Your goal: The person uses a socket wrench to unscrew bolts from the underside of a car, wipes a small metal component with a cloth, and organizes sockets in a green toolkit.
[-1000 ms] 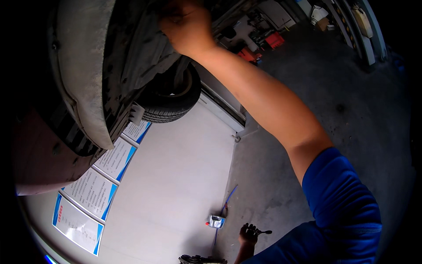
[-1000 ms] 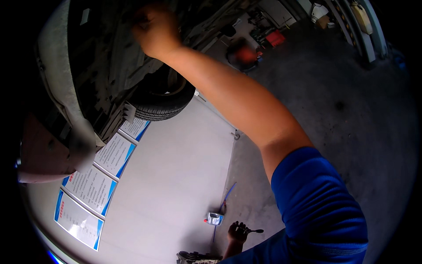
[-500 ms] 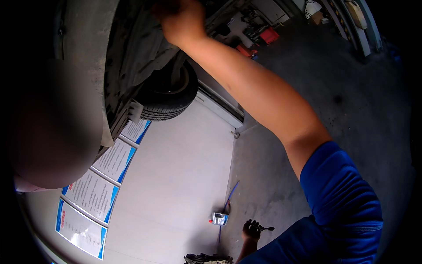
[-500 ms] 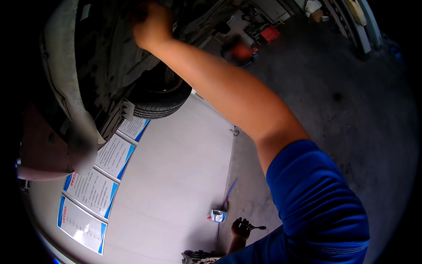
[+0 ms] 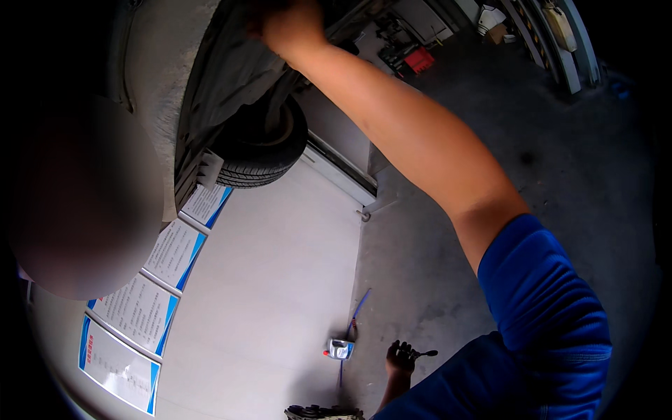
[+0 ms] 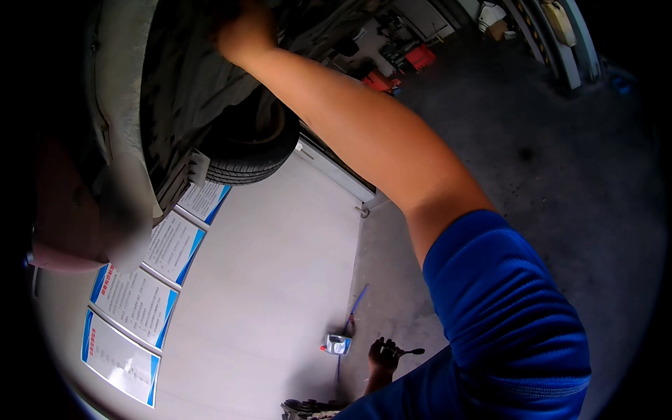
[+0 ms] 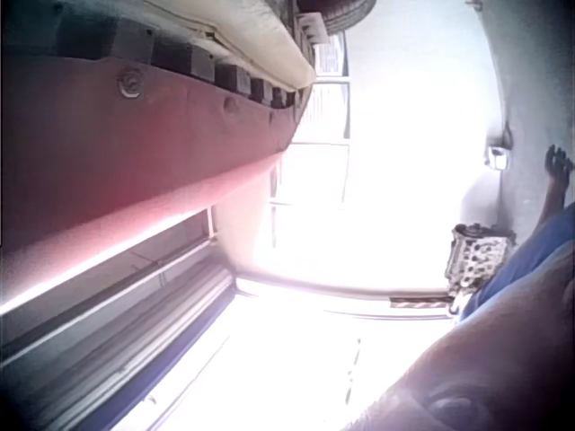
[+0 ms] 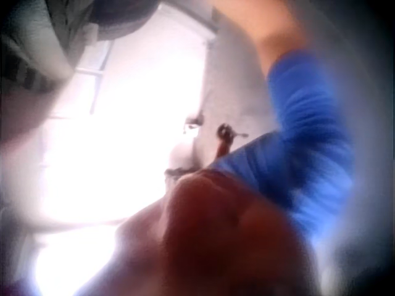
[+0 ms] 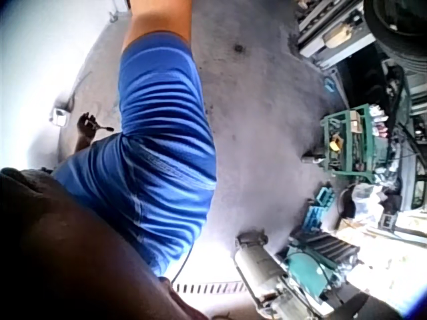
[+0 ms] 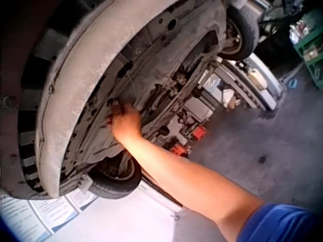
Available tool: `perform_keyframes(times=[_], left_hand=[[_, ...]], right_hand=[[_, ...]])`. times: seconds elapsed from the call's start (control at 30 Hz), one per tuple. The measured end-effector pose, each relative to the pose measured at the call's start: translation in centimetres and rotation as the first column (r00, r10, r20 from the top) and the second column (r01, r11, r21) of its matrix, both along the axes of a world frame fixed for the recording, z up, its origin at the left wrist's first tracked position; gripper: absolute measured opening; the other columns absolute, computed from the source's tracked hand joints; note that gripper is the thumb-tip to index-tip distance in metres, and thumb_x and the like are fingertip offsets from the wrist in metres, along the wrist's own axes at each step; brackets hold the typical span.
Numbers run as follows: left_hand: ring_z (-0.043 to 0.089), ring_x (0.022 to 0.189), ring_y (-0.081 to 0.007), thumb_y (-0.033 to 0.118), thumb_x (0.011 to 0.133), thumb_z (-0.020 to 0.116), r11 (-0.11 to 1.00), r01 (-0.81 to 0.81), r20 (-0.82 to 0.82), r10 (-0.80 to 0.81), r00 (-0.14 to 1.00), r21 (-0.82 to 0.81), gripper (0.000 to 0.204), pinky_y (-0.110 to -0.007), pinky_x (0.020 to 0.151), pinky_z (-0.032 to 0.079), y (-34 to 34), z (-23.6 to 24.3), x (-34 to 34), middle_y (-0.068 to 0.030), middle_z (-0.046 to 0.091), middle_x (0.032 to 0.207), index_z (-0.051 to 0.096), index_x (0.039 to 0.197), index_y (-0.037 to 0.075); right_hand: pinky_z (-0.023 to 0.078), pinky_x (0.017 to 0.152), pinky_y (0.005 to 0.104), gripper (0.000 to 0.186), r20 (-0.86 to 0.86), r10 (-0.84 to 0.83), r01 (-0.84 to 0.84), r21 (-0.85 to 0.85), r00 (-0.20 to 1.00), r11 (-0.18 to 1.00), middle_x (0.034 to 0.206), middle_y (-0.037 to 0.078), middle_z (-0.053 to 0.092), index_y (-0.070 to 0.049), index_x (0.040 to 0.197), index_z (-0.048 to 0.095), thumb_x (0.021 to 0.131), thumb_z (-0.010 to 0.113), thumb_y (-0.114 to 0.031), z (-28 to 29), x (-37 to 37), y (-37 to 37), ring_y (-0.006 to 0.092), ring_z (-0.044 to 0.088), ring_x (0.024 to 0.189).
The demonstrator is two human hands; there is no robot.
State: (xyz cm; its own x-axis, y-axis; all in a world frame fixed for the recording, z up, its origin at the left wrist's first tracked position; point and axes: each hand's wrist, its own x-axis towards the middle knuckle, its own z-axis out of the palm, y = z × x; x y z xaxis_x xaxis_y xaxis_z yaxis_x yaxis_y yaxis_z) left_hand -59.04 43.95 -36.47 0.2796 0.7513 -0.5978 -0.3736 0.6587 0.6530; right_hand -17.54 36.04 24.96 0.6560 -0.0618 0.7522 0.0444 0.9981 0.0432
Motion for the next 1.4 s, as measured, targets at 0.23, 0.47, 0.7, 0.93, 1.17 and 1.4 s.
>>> perform_keyframes(times=[0.23,0.47,0.7,0.93,1.17,1.4], left_hand=[[0.051,0.084,-0.0261,0.025,0.082,0.055,1.0,-0.023,-0.036,0.023,0.999,-0.011,0.025,-0.042,0.07,0.041,-1.0,0.7,0.3,-0.0076,0.057,0.094,0.053,0.103,0.012],[0.052,0.078,-0.0249,0.023,0.081,0.055,0.999,-0.012,-0.058,0.01,0.998,-0.035,0.016,-0.041,0.067,0.041,-1.1,0.3,-1.6,-0.006,0.056,0.084,0.051,0.092,0.012],[0.052,0.078,-0.0242,0.023,0.08,0.056,0.999,0.004,-0.038,-0.005,0.999,-0.043,0.016,-0.041,0.066,0.041,-0.6,-1.0,-3.5,-0.0061,0.056,0.084,0.052,0.092,0.013],[0.05,0.072,-0.0266,0.022,0.083,0.053,0.996,-0.068,-0.031,0.067,0.997,-0.063,0.015,-0.04,0.065,0.042,-0.8,-1.8,-6.2,-0.0097,0.054,0.079,0.047,0.088,0.009],[0.052,0.092,-0.0306,0.022,0.089,0.044,1.0,-0.015,0.008,0.015,1.0,-0.002,0.024,-0.045,0.08,0.043,-0.4,-3.9,-8.9,-0.0134,0.057,0.097,0.051,0.107,0.007],[0.046,0.119,-0.0225,0.015,0.092,0.038,0.46,0.715,-0.677,-0.281,0.68,0.527,0.036,-0.035,0.101,0.036,-0.8,-12.5,-16.2,-0.0081,0.055,0.121,0.044,0.126,0.007]], right_hand=[[0.045,0.055,0.0356,0.034,-0.211,-0.606,0.576,-0.189,0.767,0.795,0.068,0.012,0.059,0.004,0.092,0.058,0.093,0.045,-0.028,0.4,-0.4,1.1,0.0251,0.056,0.058],[0.045,0.06,0.043,0.033,-0.138,0.146,-0.169,-0.17,0.98,0.971,0.068,0.019,0.06,0.002,0.097,0.059,0.092,0.043,-0.027,2.0,1.8,2.6,0.0379,0.057,0.064],[0.043,0.052,0.0353,0.035,-0.176,-0.752,0.739,-0.141,0.636,0.658,0.064,0.014,0.058,-0.001,0.096,0.06,0.093,0.04,-0.03,1.6,2.1,2.9,0.027,0.056,0.056],[0.046,0.051,0.0355,0.031,-0.277,-0.933,0.955,-0.121,0.23,0.272,0.069,0.013,0.059,-0.005,0.101,0.062,0.089,0.037,-0.018,1.9,2.2,3.6,0.0273,0.058,0.058],[0.043,0.049,0.0317,0.026,-0.062,0.354,-0.358,-0.063,0.933,0.932,0.062,0.005,0.051,-0.01,0.074,0.05,0.092,0.043,-0.028,1.3,1.7,-0.3,0.019,0.051,0.053],[0.043,0.061,0.0238,0.036,0.374,0.167,0.236,-0.813,0.912,0.532,0.069,0.001,0.056,-0.005,0.092,0.059,0.092,0.051,-0.039,-23.2,-8.2,3.4,0.0076,0.052,0.064]])
